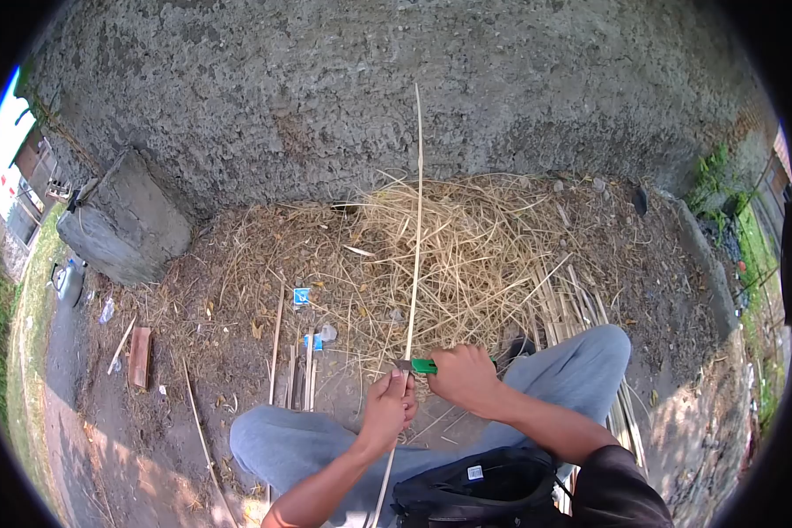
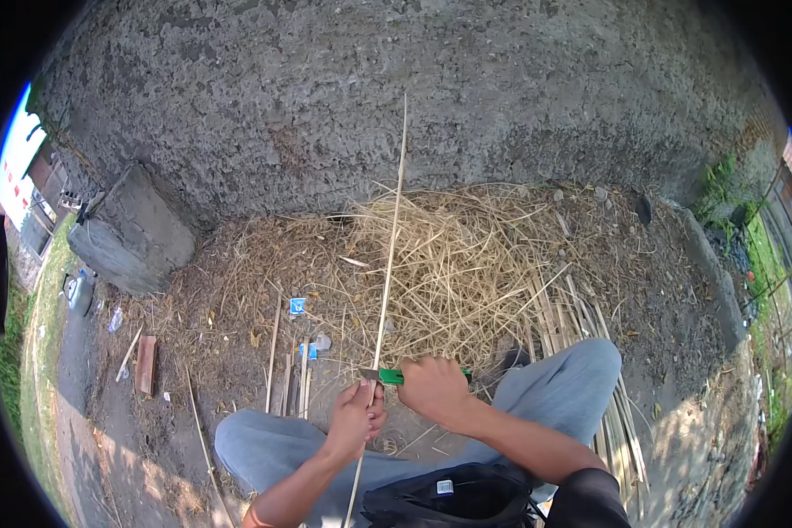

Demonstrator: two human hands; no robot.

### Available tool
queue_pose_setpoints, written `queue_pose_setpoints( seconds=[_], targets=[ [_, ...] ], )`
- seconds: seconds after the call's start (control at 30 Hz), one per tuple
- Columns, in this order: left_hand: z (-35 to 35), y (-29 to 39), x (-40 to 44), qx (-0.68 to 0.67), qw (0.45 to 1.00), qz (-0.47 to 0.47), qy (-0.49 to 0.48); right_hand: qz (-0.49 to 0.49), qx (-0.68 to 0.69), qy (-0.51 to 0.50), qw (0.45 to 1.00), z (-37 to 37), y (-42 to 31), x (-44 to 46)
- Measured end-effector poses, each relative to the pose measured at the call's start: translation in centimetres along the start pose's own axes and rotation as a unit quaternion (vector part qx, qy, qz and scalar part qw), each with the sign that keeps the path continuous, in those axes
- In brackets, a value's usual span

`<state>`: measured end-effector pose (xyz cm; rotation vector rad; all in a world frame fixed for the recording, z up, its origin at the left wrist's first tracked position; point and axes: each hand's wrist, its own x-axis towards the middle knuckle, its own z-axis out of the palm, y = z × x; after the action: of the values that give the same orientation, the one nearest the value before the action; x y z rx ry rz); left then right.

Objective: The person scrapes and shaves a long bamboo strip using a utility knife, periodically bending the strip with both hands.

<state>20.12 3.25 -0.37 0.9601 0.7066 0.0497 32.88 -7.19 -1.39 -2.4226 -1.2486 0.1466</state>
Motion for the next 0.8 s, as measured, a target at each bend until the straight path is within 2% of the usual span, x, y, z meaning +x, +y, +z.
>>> queue_pose_setpoints(
  seconds=[0.13, 0.2, 0.23, 0.3, 0.37, 0.43, 0.57, 0.63, 0.8],
  targets=[
    [-0.2, -2.4, 1.1, 0.027, 0.997, 0.065, 0.032, -0.003, -0.007, -0.010, 1.000, 0.2, 0.3, 0.0],
    [-0.5, -3.6, 1.7, 0.176, 0.972, 0.131, 0.079, -0.009, -0.020, 0.002, 1.000, 0.6, 0.4, -0.2],
    [-0.7, -4.1, 1.9, 0.176, 0.973, 0.130, 0.078, -0.015, -0.032, 0.015, 0.999, 0.8, 0.5, -0.3],
    [-0.6, -4.3, 1.9, 0.275, 0.940, 0.172, 0.110, -0.015, -0.047, 0.035, 0.998, 1.2, 0.7, -0.2],
    [-0.4, -5.4, 1.6, 0.282, 0.938, 0.174, 0.098, -0.015, -0.060, 0.056, 0.996, 1.2, 1.1, 0.2],
    [-0.5, -5.7, 1.5, 0.291, 0.936, 0.179, 0.086, 0.035, -0.084, 0.065, 0.994, 0.4, 2.1, 1.4],
    [0.7, -3.9, -0.4, 0.383, 0.899, 0.193, 0.086, 0.019, -0.096, 0.045, 0.994, 0.0, 3.1, 1.9],
    [1.0, -2.6, -0.9, 0.407, 0.887, 0.202, 0.088, 0.024, -0.091, 0.084, 0.992, -0.2, 3.0, 2.4],
    [1.0, -0.8, -1.1, 0.446, 0.867, 0.204, 0.085, 0.020, -0.087, 0.101, 0.991, 0.0, 3.3, 4.3]
  ],
)
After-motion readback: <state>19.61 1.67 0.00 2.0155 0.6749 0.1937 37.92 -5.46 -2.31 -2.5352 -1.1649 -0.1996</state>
